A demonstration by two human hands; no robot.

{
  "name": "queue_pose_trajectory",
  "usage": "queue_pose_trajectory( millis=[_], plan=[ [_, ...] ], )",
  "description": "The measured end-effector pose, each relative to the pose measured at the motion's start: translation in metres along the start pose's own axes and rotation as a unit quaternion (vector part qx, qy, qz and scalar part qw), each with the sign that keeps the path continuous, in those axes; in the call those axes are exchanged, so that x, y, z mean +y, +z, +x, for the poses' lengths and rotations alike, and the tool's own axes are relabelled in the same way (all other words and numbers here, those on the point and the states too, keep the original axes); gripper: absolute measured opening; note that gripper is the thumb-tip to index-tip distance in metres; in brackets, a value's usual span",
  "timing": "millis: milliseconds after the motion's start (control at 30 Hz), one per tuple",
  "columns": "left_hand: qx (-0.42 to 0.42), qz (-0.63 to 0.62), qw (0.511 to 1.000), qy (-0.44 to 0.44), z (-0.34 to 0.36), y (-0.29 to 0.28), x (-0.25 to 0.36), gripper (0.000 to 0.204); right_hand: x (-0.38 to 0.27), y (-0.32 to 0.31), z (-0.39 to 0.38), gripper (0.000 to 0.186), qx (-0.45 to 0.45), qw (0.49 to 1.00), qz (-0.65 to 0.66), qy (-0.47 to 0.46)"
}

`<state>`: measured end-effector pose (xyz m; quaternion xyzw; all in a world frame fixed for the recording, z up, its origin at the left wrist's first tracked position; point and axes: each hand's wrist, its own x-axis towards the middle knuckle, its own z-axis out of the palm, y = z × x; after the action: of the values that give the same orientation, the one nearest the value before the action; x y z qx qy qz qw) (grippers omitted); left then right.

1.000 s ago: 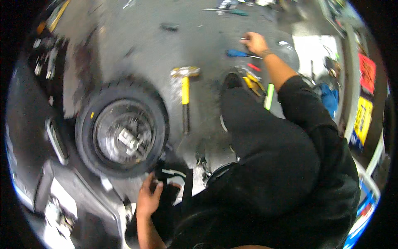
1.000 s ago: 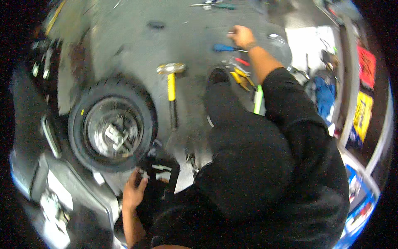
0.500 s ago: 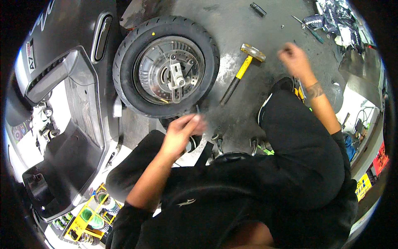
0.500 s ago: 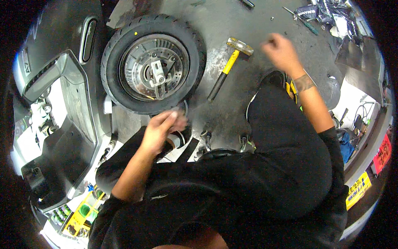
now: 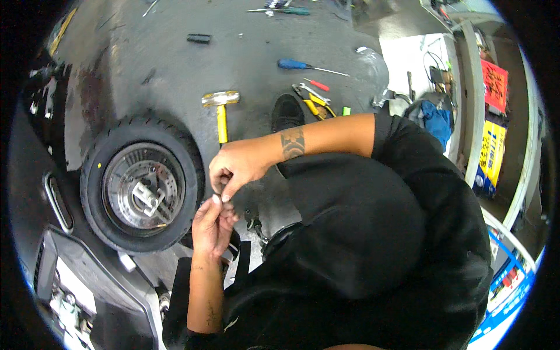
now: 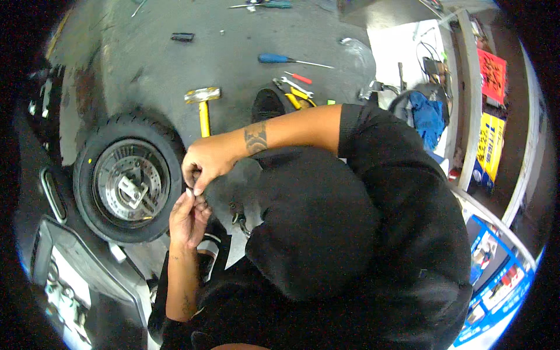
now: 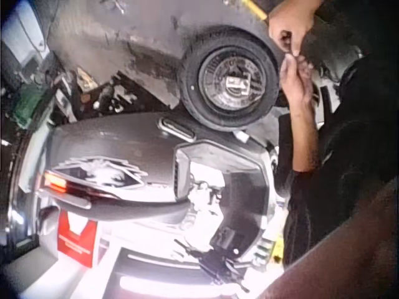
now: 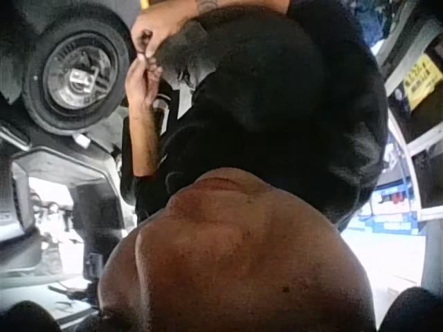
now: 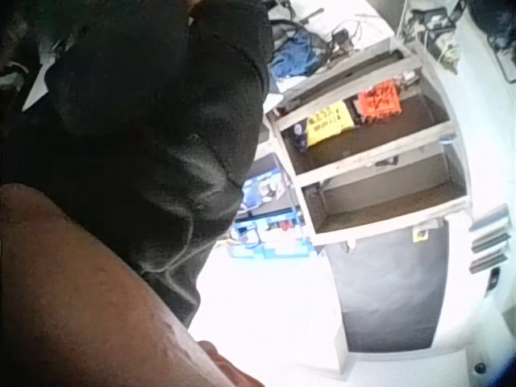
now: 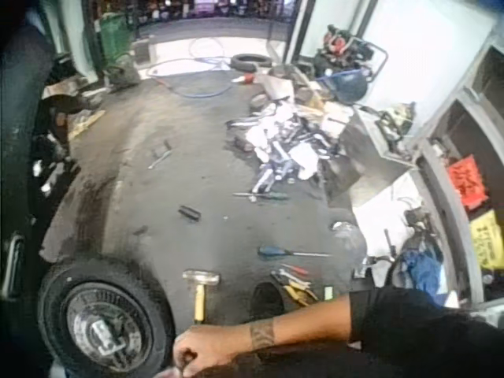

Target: The person removes a motorcycle tire from its rim using tire irons and a hammer. They pry the tire bead over the rim edge, rotate the tire, and repeat the process until the tire is fully separated from the rim.

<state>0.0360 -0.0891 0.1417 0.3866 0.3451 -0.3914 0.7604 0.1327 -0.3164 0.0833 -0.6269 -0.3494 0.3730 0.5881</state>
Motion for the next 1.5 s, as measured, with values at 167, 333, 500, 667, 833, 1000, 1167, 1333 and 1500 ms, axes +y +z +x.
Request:
queue_pose_trajectory(
  millis=[167,333,500,667,833,1000,1167,1333,1500],
  plan=[
    [0.000,0.084,0.996,0.023,-0.008,0.002,0.004,0.018,0.047,-0.081,-0.080,0.060,0.291,0.937,-0.106,0.161],
    [0.064,0.104,0.989,0.085,-0.061,-0.024,0.024,0.012,0.133,-0.119,-0.231,0.051,0.305,0.740,-0.303,0.517],
    [0.241,0.121,0.956,0.117,-0.133,-0.074,0.053,0.015,0.186,-0.081,-0.259,0.035,0.400,0.746,-0.368,0.384],
    [0.218,0.162,0.915,0.299,-0.217,-0.113,0.084,0.014,0.077,-0.138,-0.192,0.028,0.347,0.757,-0.405,0.377],
    [0.276,0.169,0.871,0.370,-0.236,-0.155,0.138,0.016,-0.128,-0.150,-0.078,0.038,0.272,0.832,-0.463,0.135],
    [0.363,0.113,0.876,0.297,-0.149,-0.230,0.155,0.018,-0.180,-0.079,0.048,0.036,0.166,0.803,-0.560,0.120],
    [0.510,0.217,0.805,0.210,-0.050,-0.286,0.083,0.036,-0.077,0.020,0.120,0.044,0.300,0.850,-0.409,0.144],
    [0.351,-0.158,0.878,0.285,-0.002,-0.299,0.042,0.072,0.011,0.095,0.153,0.049,0.394,0.850,-0.048,0.345],
    [0.179,-0.274,0.899,0.292,0.006,-0.297,0.038,0.065,0.055,0.094,0.186,0.050,0.510,0.817,0.016,0.268]
  ],
)
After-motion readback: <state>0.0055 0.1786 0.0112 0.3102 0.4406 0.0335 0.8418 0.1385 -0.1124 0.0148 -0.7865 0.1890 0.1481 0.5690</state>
